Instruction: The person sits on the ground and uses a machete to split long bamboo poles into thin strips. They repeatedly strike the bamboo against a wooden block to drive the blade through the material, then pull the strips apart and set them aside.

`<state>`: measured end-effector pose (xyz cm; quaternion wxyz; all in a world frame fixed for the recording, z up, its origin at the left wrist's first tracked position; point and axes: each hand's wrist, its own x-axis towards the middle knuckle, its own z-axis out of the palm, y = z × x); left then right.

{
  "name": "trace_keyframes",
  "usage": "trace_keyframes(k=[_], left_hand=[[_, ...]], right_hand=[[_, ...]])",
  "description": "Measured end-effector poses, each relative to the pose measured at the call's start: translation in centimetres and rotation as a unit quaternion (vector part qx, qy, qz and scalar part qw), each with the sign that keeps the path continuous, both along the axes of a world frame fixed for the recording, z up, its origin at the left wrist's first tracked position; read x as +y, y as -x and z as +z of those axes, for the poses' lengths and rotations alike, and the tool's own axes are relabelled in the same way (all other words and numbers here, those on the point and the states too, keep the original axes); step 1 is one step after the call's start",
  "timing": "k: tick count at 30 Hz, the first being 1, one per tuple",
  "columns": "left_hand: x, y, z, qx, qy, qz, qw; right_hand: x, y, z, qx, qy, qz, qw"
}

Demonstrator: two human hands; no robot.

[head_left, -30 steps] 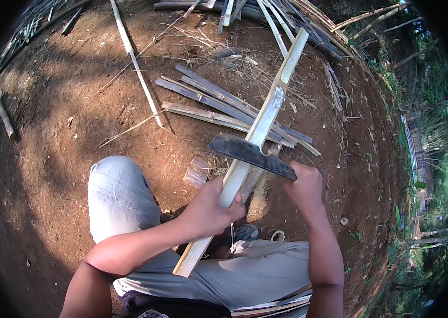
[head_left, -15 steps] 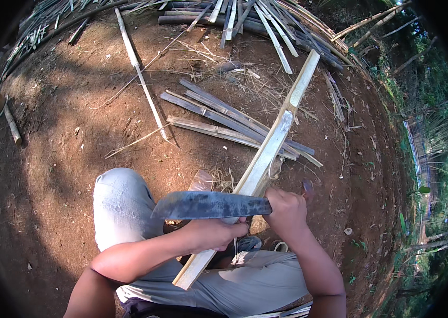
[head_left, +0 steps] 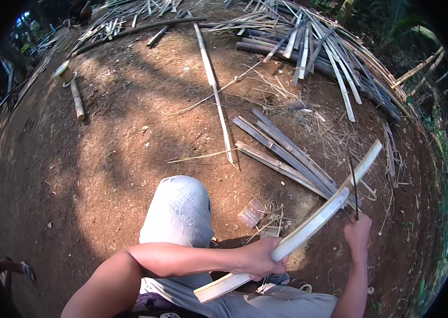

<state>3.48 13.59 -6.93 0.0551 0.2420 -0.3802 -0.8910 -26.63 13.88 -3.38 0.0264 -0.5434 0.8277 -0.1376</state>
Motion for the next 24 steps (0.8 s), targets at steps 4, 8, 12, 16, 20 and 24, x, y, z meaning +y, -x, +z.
trace_keyframes(k=[4, 8, 12, 16, 20, 24], left_hand=[[0.0, 0.7, -0.1, 0.007, 0.038, -0.007, 0.999], [-0.7, -0.4, -0.9, -0.001, 0.055, 0.025, 0.998], [-0.8, -0.6, 0.2, 0.001, 0.04, 0.045, 0.998], [-0.2, -0.1, -0.3, 0.035, 0.01, -0.008, 0.999], [-1.0, 0.3, -1.2, -0.02, 0.036, 0.045, 0.998], [-0.9, -1.2, 0.2, -0.02, 0.074, 0.061, 0.995]], right_hand=[[2.5, -0.1, -2.0, 0.006, 0.066, 0.074, 0.995], [1.9, -5.5, -1.6, 0.013, 0.083, 0.241, 0.967], [0.6, 4.0, -3.4, 0.014, 0.074, 0.039, 0.996], [1.3, 3.5, -2.5, 0.046, 0.057, 0.03, 0.997], [2.3, -5.3, -2.5, 0.064, 0.005, 0.245, 0.968], [1.3, -4.5, -3.3, -0.013, 0.042, 0.169, 0.985]])
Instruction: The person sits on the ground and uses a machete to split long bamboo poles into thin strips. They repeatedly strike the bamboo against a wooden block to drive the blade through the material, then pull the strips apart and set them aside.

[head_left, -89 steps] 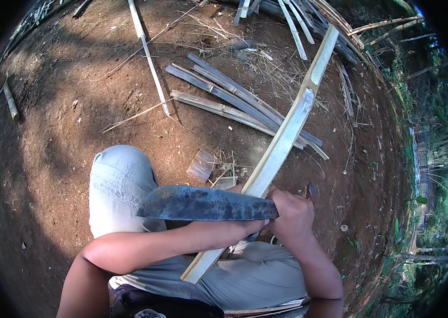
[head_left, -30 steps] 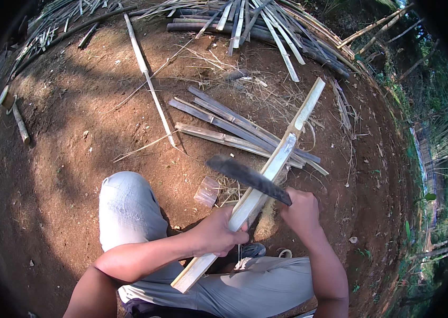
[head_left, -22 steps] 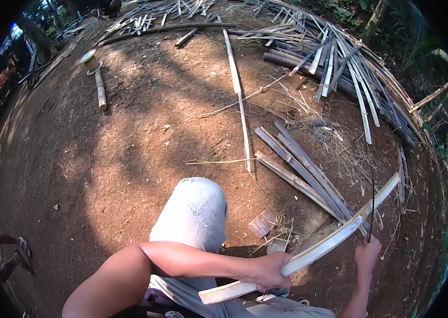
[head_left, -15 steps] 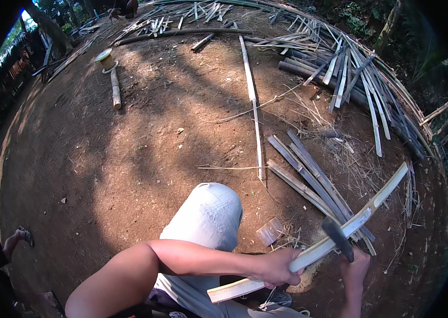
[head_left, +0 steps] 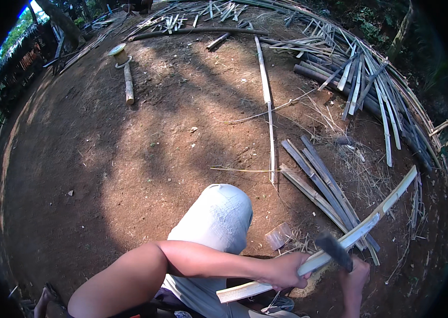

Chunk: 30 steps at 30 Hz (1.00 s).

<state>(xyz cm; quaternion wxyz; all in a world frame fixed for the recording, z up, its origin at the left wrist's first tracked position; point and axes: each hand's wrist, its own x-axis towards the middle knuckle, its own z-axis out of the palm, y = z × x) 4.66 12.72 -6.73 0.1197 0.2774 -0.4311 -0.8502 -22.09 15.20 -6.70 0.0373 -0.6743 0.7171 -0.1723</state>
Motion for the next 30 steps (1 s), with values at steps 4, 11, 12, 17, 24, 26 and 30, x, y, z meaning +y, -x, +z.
trace_keyframes(k=[4, 11, 12, 17, 24, 26, 30], left_hand=[[0.4, -0.5, -0.6, 0.038, -0.04, -0.017, 0.998], [-0.8, 0.4, -0.6, 0.001, -0.004, -0.021, 1.0], [-0.6, 0.2, -0.3, -0.008, -0.034, -0.025, 0.999], [-0.1, -0.1, -0.6, -0.034, -0.064, -0.068, 0.995], [-0.1, -0.2, 0.3, -0.055, -0.054, -0.073, 0.994], [0.4, 0.2, 0.0, -0.056, -0.048, -0.073, 0.995], [0.1, -0.2, 0.0, -0.046, -0.082, -0.058, 0.994]], right_hand=[[-0.8, 6.8, -0.3, 0.03, 0.009, -0.176, 0.984], [-0.8, -0.8, 1.5, 0.028, 0.002, 0.068, 0.997], [-1.7, 1.0, 1.0, 0.033, 0.013, 0.018, 0.999], [-1.6, 7.8, 0.4, 0.002, -0.055, -0.186, 0.981], [-0.9, 6.9, 2.3, -0.01, -0.124, -0.165, 0.978], [-0.2, 9.7, 1.0, 0.036, -0.117, -0.157, 0.98], [-0.3, 5.7, 1.9, 0.081, -0.027, -0.161, 0.983]])
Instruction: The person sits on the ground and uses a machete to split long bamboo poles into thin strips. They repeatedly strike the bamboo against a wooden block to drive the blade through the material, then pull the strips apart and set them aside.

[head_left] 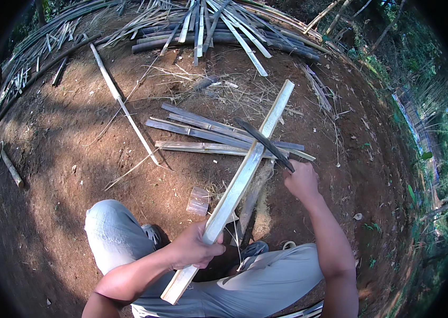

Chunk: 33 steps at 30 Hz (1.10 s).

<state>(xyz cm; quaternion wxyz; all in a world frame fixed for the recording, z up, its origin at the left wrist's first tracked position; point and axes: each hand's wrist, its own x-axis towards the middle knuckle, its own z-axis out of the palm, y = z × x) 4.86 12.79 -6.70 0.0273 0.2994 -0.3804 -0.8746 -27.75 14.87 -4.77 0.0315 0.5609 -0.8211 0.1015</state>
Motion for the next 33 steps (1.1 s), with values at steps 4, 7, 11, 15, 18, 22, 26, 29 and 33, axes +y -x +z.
trace_keyframes(k=[4, 7, 11, 15, 18, 22, 26, 29, 33], left_hand=[[0.2, 0.0, 0.5, 0.013, 0.0, 0.001, 1.0], [0.9, -0.5, 0.5, 0.005, 0.011, -0.025, 1.0], [0.9, 0.1, -0.2, -0.003, 0.033, -0.026, 0.999], [-0.1, 0.0, 0.1, -0.024, 0.038, 0.014, 0.999], [0.3, -0.5, 0.3, 0.005, 0.033, 0.005, 0.999], [0.8, -0.7, 0.4, -0.006, 0.023, -0.05, 0.998], [0.3, -0.4, -0.6, -0.017, 0.032, -0.062, 0.997], [-0.1, 0.1, -0.3, -0.001, 0.013, -0.043, 0.999], [-0.1, 0.2, 0.2, -0.011, 0.006, -0.036, 0.999]], right_hand=[[0.8, -4.9, 0.8, -0.004, -0.034, 0.193, 0.981], [-1.1, 0.0, 0.7, -0.074, 0.026, -0.032, 0.996], [0.5, 4.6, -1.3, -0.078, 0.012, -0.079, 0.994], [0.0, -2.1, -0.4, -0.048, -0.048, 0.138, 0.988], [-1.3, 0.2, -0.7, -0.034, 0.001, 0.089, 0.995], [0.1, 10.2, -1.8, -0.065, 0.07, -0.241, 0.966], [0.8, 9.7, -3.5, -0.052, 0.03, -0.242, 0.968], [0.2, 5.7, -1.9, -0.035, 0.032, -0.066, 0.997], [-0.4, 2.9, -1.4, -0.062, 0.032, 0.055, 0.996]])
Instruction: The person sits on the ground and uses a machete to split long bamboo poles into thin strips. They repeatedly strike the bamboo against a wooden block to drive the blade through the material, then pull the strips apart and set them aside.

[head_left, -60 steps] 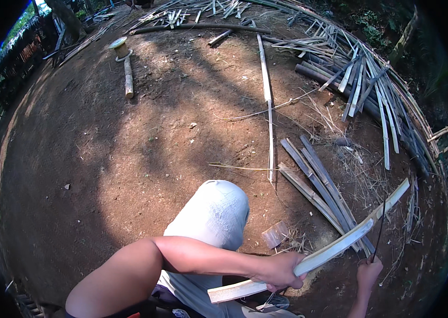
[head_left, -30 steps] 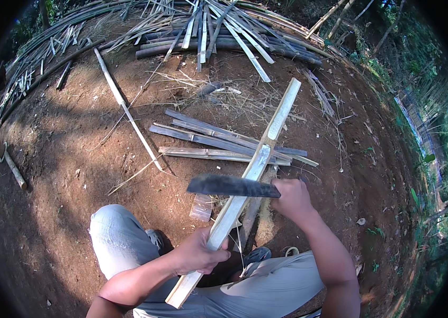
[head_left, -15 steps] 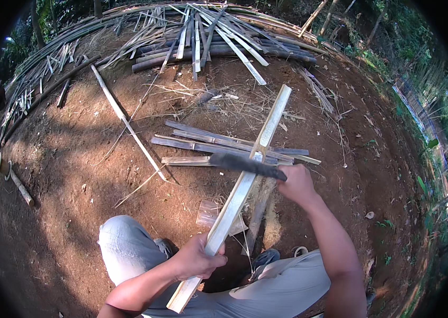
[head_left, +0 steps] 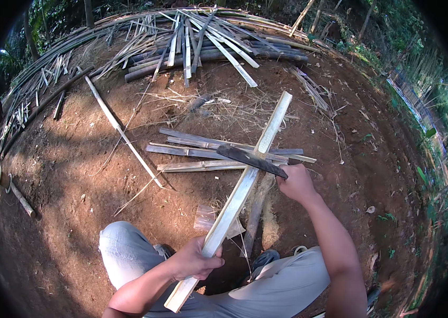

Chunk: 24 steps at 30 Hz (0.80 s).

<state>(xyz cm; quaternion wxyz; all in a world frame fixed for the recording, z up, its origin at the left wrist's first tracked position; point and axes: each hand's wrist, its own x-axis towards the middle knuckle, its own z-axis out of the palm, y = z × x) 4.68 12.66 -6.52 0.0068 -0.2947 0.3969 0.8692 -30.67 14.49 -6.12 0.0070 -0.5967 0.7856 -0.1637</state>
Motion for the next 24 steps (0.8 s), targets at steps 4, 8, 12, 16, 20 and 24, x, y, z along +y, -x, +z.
trace_keyframes(k=[4, 8, 12, 16, 20, 24], left_hand=[[0.3, 0.0, 0.3, -0.009, 0.019, -0.011, 1.0], [0.1, 0.2, 0.1, -0.021, 0.06, 0.013, 0.998], [0.3, -0.1, 0.6, 0.001, 0.009, -0.003, 1.0], [1.1, -0.3, 0.1, -0.014, 0.053, -0.034, 0.998], [0.6, -0.6, -0.2, -0.006, 0.024, -0.006, 1.0], [-0.1, -0.8, -0.2, 0.002, 0.013, -0.034, 0.999]], right_hand=[[0.9, 3.1, 1.4, -0.02, -0.061, -0.125, 0.99], [0.6, 1.1, 0.9, 0.028, -0.049, -0.097, 0.994], [0.1, -1.4, 2.2, 0.044, 0.011, 0.016, 0.999], [-0.3, 3.8, 1.6, -0.032, 0.035, -0.156, 0.987], [0.2, -0.2, 1.8, 0.009, -0.01, -0.074, 0.997], [-0.5, 1.4, 1.2, 0.0, 0.024, -0.074, 0.997]])
